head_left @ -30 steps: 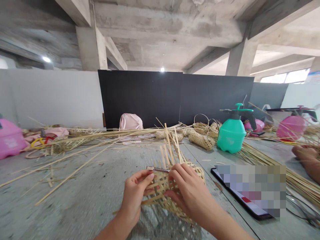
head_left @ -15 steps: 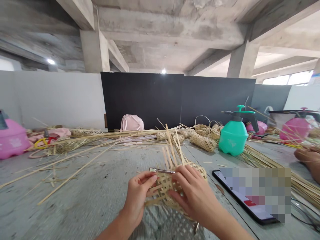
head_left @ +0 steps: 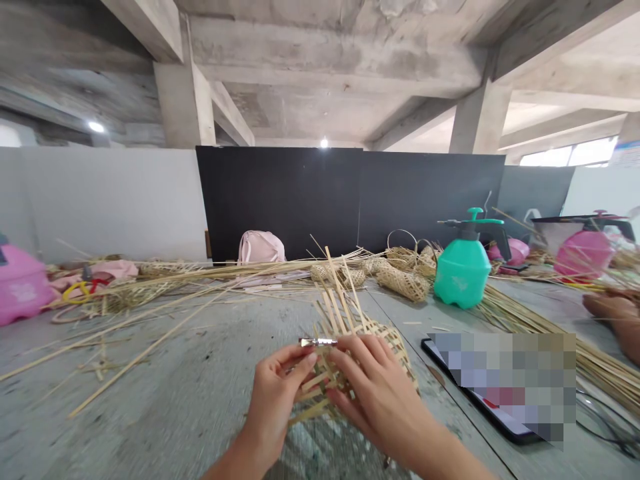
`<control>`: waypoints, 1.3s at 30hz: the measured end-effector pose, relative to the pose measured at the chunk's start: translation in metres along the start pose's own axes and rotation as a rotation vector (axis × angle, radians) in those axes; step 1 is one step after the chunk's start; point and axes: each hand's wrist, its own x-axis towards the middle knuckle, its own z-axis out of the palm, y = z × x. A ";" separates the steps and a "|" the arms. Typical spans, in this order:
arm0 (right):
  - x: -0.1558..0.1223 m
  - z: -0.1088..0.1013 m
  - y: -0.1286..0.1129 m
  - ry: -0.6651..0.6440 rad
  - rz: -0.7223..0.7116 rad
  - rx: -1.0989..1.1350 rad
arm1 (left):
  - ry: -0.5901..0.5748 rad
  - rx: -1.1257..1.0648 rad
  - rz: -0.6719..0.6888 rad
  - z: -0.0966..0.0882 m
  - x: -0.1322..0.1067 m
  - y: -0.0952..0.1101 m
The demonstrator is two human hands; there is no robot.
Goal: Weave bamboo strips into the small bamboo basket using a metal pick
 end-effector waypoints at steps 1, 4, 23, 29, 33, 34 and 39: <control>0.000 0.001 0.000 0.006 -0.006 0.013 | -0.005 0.010 0.003 0.000 0.000 -0.001; -0.001 0.005 -0.001 0.046 -0.012 0.034 | -0.007 0.051 0.031 -0.001 0.000 -0.001; 0.001 0.014 -0.006 0.091 -0.047 0.119 | -0.030 0.069 0.044 -0.004 -0.001 -0.003; -0.002 0.015 -0.005 0.106 -0.056 0.088 | -0.054 0.078 0.027 -0.005 0.001 0.001; -0.003 0.013 -0.004 0.132 -0.050 0.058 | -0.134 0.085 -0.047 -0.006 0.001 0.007; -0.003 0.012 -0.004 0.134 -0.053 0.049 | -0.159 0.090 -0.061 -0.006 0.001 0.008; -0.002 0.012 -0.006 0.129 -0.050 0.029 | -0.214 0.077 -0.084 -0.006 0.002 0.006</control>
